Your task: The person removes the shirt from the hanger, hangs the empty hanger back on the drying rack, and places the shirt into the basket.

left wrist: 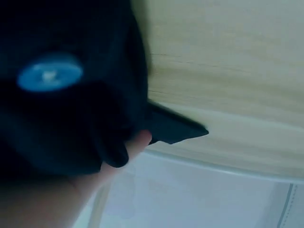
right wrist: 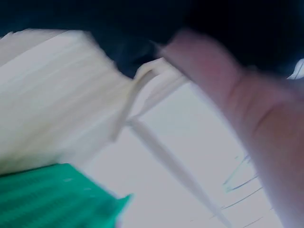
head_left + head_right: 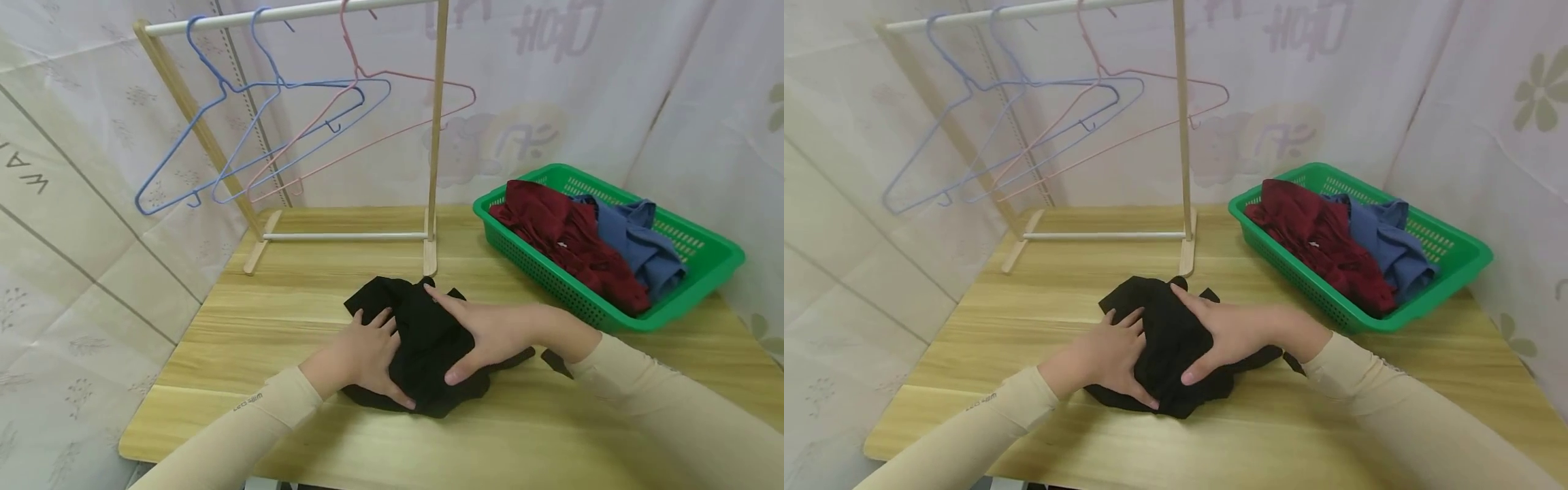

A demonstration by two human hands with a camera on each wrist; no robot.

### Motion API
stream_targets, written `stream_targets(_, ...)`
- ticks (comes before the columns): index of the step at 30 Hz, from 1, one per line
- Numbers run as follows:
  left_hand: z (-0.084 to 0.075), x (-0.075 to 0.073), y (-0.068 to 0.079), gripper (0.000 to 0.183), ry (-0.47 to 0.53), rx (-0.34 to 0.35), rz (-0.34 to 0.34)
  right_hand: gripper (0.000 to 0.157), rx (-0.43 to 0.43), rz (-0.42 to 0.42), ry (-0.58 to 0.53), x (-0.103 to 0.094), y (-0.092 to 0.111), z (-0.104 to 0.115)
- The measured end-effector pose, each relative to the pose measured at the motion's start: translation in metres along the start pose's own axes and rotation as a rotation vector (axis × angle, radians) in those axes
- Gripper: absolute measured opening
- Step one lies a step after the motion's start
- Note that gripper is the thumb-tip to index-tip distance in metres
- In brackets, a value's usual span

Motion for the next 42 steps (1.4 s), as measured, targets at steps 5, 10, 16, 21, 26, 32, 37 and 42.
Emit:
stream_targets(5, -0.005, 0.0, 0.001, 0.133, -0.045, 0.003, -0.064, 0.134, 0.106, -0.093, 0.343, 0.013, -0.004, 0.018)
stream_targets(10, -0.004, -0.002, 0.002, 0.151, -0.009, -0.045, -0.11, 0.136, 0.193, -0.094, 0.536, 0.032, -0.012, 0.016)
stream_targets(16, 0.001, 0.0, 0.002, 0.159, 0.165, -0.094, -0.132, 0.127, 0.204, -0.113, 0.615, 0.037, -0.017, 0.008)
stream_targets(21, 0.002, 0.0, 0.002, 0.152, 0.181, -0.091, -0.154, 0.127, 0.186, -0.115, 0.637, 0.034, -0.022, -0.003)
stream_targets(26, 0.0, -0.001, 0.005, 0.151, 0.082, -0.084, -0.207, 0.129, 0.173, -0.057, 0.477, 0.038, -0.027, -0.012)
stream_targets(32, -0.003, -0.001, 0.007, 0.156, 0.129, -0.141, -0.226, 0.126, 0.161, -0.123, 0.569, 0.038, -0.026, -0.007)
stream_targets(37, -0.006, -0.002, 0.011, 0.158, 0.174, -0.173, -0.232, 0.122, 0.162, -0.155, 0.601, 0.038, -0.022, -0.001)
stream_targets(42, -0.005, 0.001, 0.011, 0.152, 0.131, -0.182, -0.187, 0.122, 0.17, -0.159, 0.585, 0.039, -0.021, -0.001)
Point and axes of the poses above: each hand's wrist, its own y-axis away from the middle knuckle, its own x-axis out of the palm, z = x × y, the point moved 4 cm from there along -y, towards the middle knuckle, and after that the axes turned 14 degrees about y, right-handed, at the moved point
